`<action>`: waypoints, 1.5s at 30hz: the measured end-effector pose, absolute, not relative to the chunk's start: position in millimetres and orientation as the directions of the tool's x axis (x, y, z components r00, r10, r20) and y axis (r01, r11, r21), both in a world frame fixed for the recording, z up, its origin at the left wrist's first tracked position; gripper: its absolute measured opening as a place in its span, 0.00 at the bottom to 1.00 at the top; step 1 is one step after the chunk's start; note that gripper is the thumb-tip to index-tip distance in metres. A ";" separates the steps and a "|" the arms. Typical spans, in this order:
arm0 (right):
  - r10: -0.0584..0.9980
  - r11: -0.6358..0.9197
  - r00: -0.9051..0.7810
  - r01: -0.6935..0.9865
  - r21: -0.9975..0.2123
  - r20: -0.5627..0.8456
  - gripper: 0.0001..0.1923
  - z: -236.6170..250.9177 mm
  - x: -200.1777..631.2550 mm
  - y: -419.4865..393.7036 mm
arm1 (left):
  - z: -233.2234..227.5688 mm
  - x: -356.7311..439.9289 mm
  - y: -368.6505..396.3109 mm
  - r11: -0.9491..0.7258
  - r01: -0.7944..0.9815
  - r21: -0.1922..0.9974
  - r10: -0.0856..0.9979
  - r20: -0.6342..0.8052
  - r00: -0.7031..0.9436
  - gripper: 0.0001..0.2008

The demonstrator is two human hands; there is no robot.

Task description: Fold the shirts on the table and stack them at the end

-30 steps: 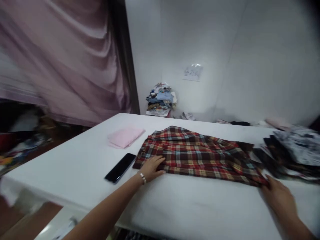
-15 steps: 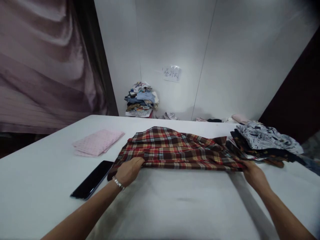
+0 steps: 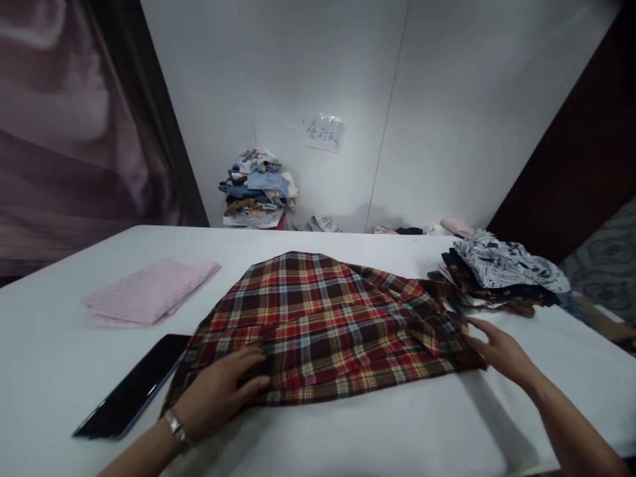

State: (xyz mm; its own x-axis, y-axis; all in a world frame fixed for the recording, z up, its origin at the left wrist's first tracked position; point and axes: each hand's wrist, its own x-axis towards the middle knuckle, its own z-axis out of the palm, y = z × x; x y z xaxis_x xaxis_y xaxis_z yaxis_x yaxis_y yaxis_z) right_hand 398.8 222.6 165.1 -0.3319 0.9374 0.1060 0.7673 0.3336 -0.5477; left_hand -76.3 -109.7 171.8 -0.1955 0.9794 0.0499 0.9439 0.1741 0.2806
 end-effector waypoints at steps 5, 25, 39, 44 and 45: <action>0.805 0.567 -0.529 0.554 -0.610 0.267 0.21 193.5 294.7 254.2 | 183.4 -133.7 -31.2 0.230 0.930 0.288 0.949 0.145 -0.280 0.23; 0.748 0.646 -0.661 0.706 -0.290 0.057 0.14 175.4 106.2 331.4 | 192.6 -202.7 86.2 0.179 0.982 -0.055 0.976 0.133 -0.170 0.13; 0.360 0.687 -0.919 0.376 -0.622 -0.159 0.31 211.6 80.6 263.2 | 151.9 -155.4 -9.4 -0.197 0.979 -0.043 0.958 0.204 0.202 0.17; 0.044 0.805 -0.990 0.113 -0.583 -0.131 0.29 199.1 44.3 212.3 | 158.5 -153.9 -19.7 -0.114 0.991 -0.067 0.961 0.247 0.128 0.14; 0.014 0.812 -0.994 0.077 -0.578 -0.112 0.28 195.6 43.7 206.0 | 158.1 -155.3 -22.3 -0.097 0.993 -0.068 0.959 0.262 0.111 0.13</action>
